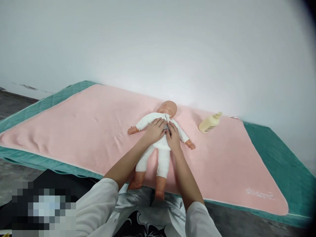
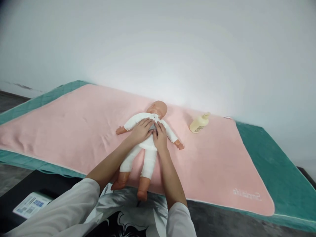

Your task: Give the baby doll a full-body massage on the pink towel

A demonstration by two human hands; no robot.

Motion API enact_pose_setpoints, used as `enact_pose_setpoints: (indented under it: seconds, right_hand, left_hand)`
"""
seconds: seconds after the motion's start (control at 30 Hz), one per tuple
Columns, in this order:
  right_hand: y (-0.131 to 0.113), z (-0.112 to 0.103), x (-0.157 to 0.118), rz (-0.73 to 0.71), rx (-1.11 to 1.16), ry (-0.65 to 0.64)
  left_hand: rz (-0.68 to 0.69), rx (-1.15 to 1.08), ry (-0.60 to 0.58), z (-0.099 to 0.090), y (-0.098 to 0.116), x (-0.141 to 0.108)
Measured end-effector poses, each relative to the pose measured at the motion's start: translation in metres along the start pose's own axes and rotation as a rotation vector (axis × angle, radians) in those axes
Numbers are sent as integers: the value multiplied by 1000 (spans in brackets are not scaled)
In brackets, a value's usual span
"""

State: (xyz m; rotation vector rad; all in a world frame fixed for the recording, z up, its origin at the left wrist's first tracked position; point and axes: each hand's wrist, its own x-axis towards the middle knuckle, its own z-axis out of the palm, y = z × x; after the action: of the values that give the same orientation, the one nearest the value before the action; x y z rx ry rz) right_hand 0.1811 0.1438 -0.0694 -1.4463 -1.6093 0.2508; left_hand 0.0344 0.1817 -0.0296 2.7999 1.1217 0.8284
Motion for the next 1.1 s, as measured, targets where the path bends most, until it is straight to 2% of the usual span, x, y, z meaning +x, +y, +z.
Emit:
enact_pose_setpoints:
  seconds: [0.3, 0.63, 0.83, 1.1]
  right_hand:
    - [2, 3, -3, -22, -38, -46]
    - [1, 4, -2, -6, -21, -41]
    - [2, 4, 2, -4, 33, 37]
    - [2, 4, 14, 23, 41, -57]
  left_hand:
    - [-67, 0, -47, 9, 1, -6]
    - [-55, -23, -67, 16, -4, -7]
    - [-25, -1, -53, 10, -5, -2]
    - [-42, 75, -130, 5, -10, 9]
